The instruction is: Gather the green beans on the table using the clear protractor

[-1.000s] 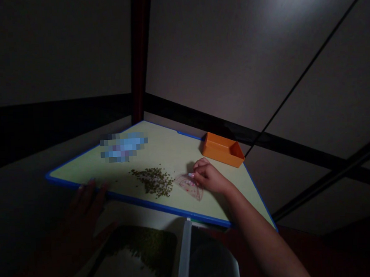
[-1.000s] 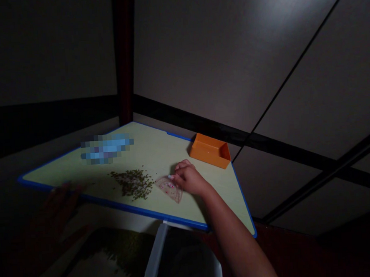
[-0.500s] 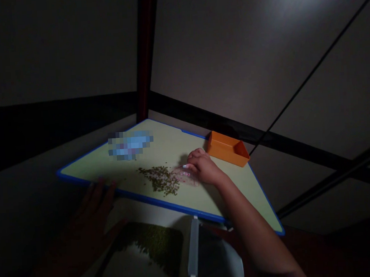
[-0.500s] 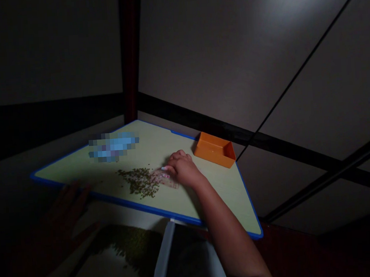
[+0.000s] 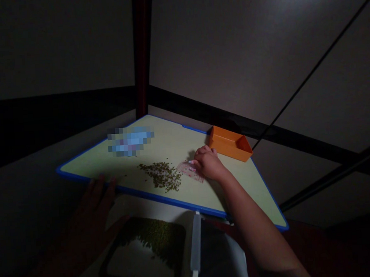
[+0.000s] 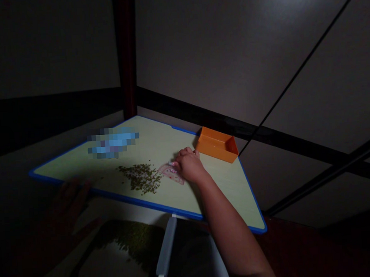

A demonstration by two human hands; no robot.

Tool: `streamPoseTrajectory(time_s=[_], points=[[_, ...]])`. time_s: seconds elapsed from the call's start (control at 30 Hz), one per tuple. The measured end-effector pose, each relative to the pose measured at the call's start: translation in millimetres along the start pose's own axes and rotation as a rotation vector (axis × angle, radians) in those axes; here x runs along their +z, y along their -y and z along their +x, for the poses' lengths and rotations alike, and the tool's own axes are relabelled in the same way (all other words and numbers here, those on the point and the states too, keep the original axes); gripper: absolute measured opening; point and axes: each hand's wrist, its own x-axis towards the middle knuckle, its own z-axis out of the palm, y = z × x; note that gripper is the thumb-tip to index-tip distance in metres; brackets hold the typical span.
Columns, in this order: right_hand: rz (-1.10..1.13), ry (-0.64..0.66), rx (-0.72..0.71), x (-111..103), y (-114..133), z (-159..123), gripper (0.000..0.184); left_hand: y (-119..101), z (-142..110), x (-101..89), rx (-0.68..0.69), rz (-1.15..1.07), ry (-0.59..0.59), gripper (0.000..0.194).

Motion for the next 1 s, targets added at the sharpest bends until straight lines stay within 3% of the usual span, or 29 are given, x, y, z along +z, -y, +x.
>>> streamPoseTrajectory(time_s=[0.3, 0.5, 0.7, 1.0], points=[[0.160, 0.014, -0.142, -2.0, -0.8, -7.5, 0.028, 6.1, -0.7, 5.1, 0.015, -0.012, 0.003, 0.080], [0.086, -0.156, 0.131, 1.0, -10.3, -0.2, 0.026, 6.3, 0.2, 5.3, -0.005, -0.034, -0.025, 0.080], [-0.006, -0.176, 0.319, 6.7, -11.3, 6.6, 0.028, 16.2, -2.1, 18.2, 0.025, -0.058, -0.080, 0.086], [-0.190, -0.004, 0.306, -8.2, -26.9, 49.7, 0.033, 21.4, -4.7, 32.2, 0.051, -0.109, -0.162, 0.090]])
